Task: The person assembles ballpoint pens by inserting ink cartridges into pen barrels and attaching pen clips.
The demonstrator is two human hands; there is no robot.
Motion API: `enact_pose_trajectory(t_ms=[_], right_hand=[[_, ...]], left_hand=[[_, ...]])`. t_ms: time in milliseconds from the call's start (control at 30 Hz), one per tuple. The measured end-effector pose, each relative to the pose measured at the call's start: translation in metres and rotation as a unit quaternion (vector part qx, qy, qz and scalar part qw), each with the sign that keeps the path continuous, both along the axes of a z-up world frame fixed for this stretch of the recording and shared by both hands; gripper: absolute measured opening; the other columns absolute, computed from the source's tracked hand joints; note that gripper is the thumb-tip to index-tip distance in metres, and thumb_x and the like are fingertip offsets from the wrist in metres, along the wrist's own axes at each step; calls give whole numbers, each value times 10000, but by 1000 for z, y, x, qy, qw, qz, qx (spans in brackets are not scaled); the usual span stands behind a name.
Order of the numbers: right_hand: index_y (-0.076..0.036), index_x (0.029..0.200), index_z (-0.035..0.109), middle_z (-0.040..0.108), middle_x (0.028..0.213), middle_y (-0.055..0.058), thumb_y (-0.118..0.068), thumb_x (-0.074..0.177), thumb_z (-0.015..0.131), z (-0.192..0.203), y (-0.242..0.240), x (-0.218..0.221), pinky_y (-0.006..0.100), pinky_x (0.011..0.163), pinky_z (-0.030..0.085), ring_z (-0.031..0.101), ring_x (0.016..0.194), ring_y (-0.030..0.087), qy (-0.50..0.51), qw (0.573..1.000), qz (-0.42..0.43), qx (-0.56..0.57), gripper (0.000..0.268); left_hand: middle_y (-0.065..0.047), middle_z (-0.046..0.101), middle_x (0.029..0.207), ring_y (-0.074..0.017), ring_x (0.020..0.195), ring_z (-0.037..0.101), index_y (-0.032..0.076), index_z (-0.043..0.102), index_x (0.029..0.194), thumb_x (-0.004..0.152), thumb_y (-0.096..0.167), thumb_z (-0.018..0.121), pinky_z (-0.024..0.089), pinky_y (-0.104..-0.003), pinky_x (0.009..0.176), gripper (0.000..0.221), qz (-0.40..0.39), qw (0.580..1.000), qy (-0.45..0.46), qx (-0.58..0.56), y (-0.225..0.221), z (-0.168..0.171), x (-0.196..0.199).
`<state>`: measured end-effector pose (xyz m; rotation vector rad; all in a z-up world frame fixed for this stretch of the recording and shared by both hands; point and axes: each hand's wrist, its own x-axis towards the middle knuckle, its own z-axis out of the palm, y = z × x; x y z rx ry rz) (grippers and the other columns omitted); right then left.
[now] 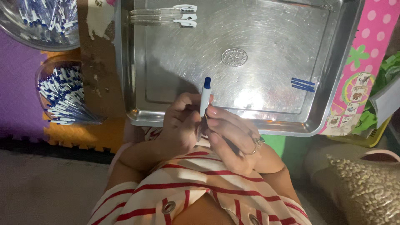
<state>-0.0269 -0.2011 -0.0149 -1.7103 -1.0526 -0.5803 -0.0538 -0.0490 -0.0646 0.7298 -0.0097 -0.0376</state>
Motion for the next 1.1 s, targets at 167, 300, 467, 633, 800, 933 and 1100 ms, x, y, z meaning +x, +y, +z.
enact_pose_trajectory(t_ms=[167, 300, 467, 633, 800, 933, 1100], right_hand=[[96, 1198, 672, 618, 1207, 272, 125, 940, 669, 6, 4, 3, 613, 794, 657, 733, 1073, 518, -49, 998, -27, -31, 260], [95, 1190, 666, 635, 1154, 302, 86, 956, 664, 0, 5, 8, 612, 774, 663, 740, 1021, 512, -105, 993, -35, -36, 235], [105, 1190, 666, 641, 1148, 301, 41, 991, 645, -1, 10, 9, 599, 752, 678, 750, 1005, 481, -112, 992, -49, -30, 211], [103, 1245, 647, 620, 1160, 288, -6, 997, 657, 2, 6, 10, 654, 781, 671, 741, 1004, 494, -66, 997, -25, -32, 271], [71, 1179, 666, 654, 1055, 241, -25, 982, 687, -16, -3, 3, 674, 795, 672, 762, 940, 415, 70, 995, -12, 72, 220], [117, 1045, 584, 565, 876, 241, -65, 1037, 563, -4, 1, 23, 610, 717, 661, 648, 724, 338, 118, 964, -135, 197, 184], [155, 1156, 573, 538, 959, 246, -147, 1082, 448, 3, -11, 49, 445, 734, 570, 610, 737, 256, 285, 931, -34, 223, 336]], left_hand=[[-180, 715, 921, -110, 691, 663, -89, 617, 1221, 1057, 226, 657, 532, -199, 540, 357, 26, 999, -29, 23, -4, -10, -1], [-205, 719, 973, -131, 735, 690, -106, 587, 1248, 1070, 170, 645, 595, -229, 580, 334, 38, 999, -25, -5, -7, -7, -4], [-201, 692, 922, -115, 676, 593, -77, 609, 1211, 1076, 131, 591, 501, -222, 533, 248, 75, 993, -69, 52, -7, -11, -3], [-207, 698, 965, -116, 695, 591, -86, 596, 1235, 1076, 127, 589, 484, -223, 562, 265, 89, 992, -71, 55, -9, -2, 2], [-309, 713, 962, -204, 658, 667, -152, 593, 1248, 1063, 106, 596, 567, -286, 524, 318, 49, 997, -55, 13, -10, -12, 6], [-280, 666, 880, -143, 555, 572, -114, 574, 1240, 1107, 144, 524, 521, -250, 497, 294, -93, 989, 15, -112, -5, 6, 7], [-320, 652, 830, -149, 512, 544, -120, 590, 1111, 1099, 89, 516, 499, -247, 450, 222, -136, 978, 44, -152, 1, 26, 10]])
